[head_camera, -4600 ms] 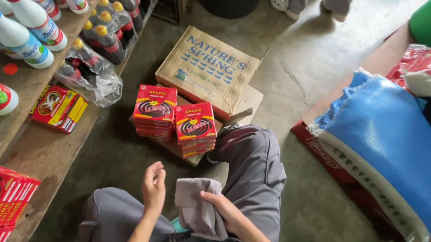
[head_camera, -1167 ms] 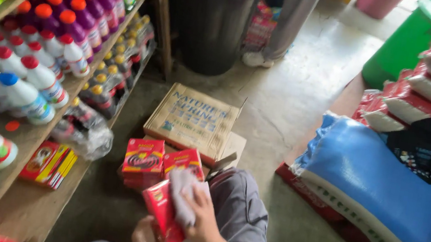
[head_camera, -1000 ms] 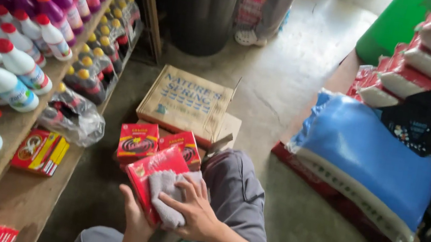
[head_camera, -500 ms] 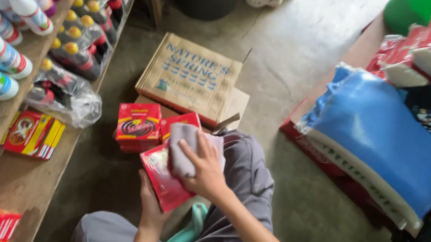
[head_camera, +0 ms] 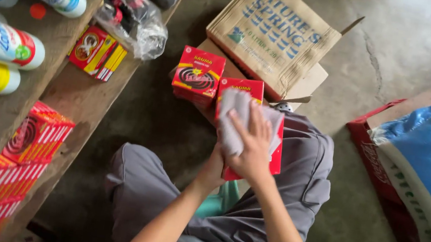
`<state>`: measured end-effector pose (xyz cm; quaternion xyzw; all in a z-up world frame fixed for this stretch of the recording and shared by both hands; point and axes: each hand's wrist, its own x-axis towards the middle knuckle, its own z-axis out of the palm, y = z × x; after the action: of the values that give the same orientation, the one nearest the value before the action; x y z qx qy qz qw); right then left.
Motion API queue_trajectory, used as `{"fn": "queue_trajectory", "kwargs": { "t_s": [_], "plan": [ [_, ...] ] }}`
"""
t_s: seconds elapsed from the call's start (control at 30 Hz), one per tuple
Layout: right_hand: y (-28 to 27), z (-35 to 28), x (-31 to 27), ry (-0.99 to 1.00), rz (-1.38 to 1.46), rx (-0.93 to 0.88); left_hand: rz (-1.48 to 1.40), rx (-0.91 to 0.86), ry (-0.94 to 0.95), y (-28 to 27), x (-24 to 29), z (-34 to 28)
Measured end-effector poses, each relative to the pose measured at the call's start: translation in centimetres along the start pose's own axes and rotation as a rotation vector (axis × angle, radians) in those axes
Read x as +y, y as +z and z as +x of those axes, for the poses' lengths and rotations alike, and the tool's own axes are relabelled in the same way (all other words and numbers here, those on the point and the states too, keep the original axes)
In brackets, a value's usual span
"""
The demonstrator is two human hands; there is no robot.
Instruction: Wiping dust off boxes of mosquito coils and matchsticks using a cloth before organizing them on a shelf.
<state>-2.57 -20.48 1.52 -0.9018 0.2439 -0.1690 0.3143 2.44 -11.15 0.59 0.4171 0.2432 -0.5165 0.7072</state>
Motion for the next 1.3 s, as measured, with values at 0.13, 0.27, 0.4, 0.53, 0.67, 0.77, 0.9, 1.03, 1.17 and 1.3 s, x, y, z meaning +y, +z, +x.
{"fn": "queue_trajectory", "kwargs": {
  "t_s": [0.13, 0.27, 0.4, 0.53, 0.67, 0.77, 0.9, 1.03, 1.17, 1.3],
  "plan": [
    [-0.8, 1.1, 3.0, 0.119, 0.044, 0.062, -0.034, -0.003, -0.046, 1.4, 4.1, -1.5],
    [0.1, -2.0, 0.7, 0.046, 0.004, -0.028, -0.219, -0.02, 0.079, -0.1, 7.0, -1.0],
    [0.9, -4.4, -1.7, 0.016, -0.041, -0.188, -0.304, -0.033, 0.032, 0.4, 7.6, -1.3],
    [1.0, -5.1, -3.6, -0.069, -0.068, -0.218, -0.148, 0.004, 0.11, -7.9, 3.3, 2.9],
    [0.5, -5.2, -5.1, -0.173, -0.051, -0.258, -0.256, -0.753, 0.187, -12.1, -2.0, 2.9],
    [-0.5, -3.1, -5.5, -0.21, -0.064, -0.215, -0.179, -0.822, 0.355, -8.7, -1.7, 1.9],
    [-1.2, 0.1, -6.3, -0.264, -0.067, -0.149, -0.147, -0.492, 0.239, -4.4, 0.7, -1.6],
    [-1.5, 2.1, -3.7, -0.207, -0.07, -0.093, -0.078, -0.085, -0.032, -1.9, 2.8, -4.6],
    [-1.4, 2.1, -0.7, -0.065, 0.008, 0.03, -0.137, -0.16, 0.129, -2.1, 5.3, -6.4],
    [-1.9, -2.3, -2.5, -0.167, 0.056, 0.041, -0.247, -0.114, 0.26, -2.3, 7.9, -7.3]
  ]
}}
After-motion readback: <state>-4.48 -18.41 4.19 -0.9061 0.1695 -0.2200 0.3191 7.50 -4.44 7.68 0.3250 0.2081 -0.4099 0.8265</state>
